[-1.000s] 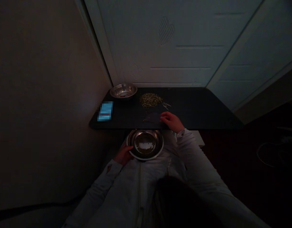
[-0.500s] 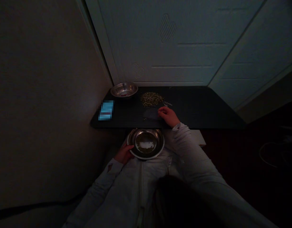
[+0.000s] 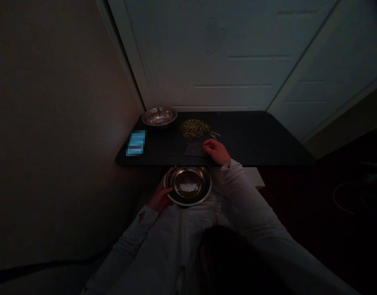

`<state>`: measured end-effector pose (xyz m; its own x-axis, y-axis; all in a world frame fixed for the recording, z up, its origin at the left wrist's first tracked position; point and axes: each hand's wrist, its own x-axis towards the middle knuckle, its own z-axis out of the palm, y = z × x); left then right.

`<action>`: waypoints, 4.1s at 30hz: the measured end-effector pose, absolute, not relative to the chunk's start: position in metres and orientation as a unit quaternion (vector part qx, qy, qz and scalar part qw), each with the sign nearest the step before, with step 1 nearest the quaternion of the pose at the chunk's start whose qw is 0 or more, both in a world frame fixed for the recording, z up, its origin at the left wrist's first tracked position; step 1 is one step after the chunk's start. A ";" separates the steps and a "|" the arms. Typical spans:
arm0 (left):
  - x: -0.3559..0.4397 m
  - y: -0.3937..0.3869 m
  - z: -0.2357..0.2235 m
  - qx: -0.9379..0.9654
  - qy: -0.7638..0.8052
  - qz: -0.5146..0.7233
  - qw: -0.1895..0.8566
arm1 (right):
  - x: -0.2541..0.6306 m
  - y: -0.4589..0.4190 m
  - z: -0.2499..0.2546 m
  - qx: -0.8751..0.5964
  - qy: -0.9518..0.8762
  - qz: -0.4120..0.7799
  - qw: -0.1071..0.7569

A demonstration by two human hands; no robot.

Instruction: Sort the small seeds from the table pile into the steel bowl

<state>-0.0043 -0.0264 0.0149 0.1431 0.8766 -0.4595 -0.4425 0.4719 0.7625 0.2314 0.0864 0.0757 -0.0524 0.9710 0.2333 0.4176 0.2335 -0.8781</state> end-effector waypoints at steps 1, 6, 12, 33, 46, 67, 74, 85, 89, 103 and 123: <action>-0.004 -0.026 0.014 0.233 0.467 0.458 0.720 | 0.232 0.086 0.076 -0.538 -0.648 0.312 0.441; -0.005 -0.026 0.013 0.246 0.457 0.458 0.722 | 0.233 0.087 0.076 -0.558 -0.619 0.304 0.461; -0.005 -0.026 0.012 0.237 0.462 0.455 0.723 | 0.234 0.088 0.075 -0.550 -0.617 0.299 0.476; -0.003 -0.026 0.017 0.232 0.464 0.460 0.721 | 0.233 0.084 0.074 -0.543 -0.648 0.294 0.446; -0.003 -0.026 0.017 0.227 0.455 0.464 0.725 | 0.233 0.084 0.075 -0.543 -0.665 0.279 0.431; -0.004 -0.026 0.014 0.234 0.457 0.460 0.724 | 0.230 0.082 0.077 -0.555 -0.649 0.282 0.437; -0.005 -0.025 0.012 0.236 0.464 0.457 0.721 | 0.229 0.080 0.078 -0.575 -0.658 0.247 0.419; -0.005 -0.025 0.011 0.248 0.453 0.463 0.720 | 0.229 0.077 0.081 -0.623 -0.616 0.195 0.442; -0.005 -0.025 0.012 0.239 0.465 0.459 0.718 | 0.229 0.075 0.081 -0.587 -0.641 0.229 0.437; -0.003 -0.026 0.017 0.241 0.457 0.462 0.721 | 0.228 0.074 0.080 -0.599 -0.667 0.198 0.396; -0.006 -0.024 0.010 0.246 0.463 0.452 0.722 | 0.228 0.076 0.080 -0.656 -0.604 0.154 0.425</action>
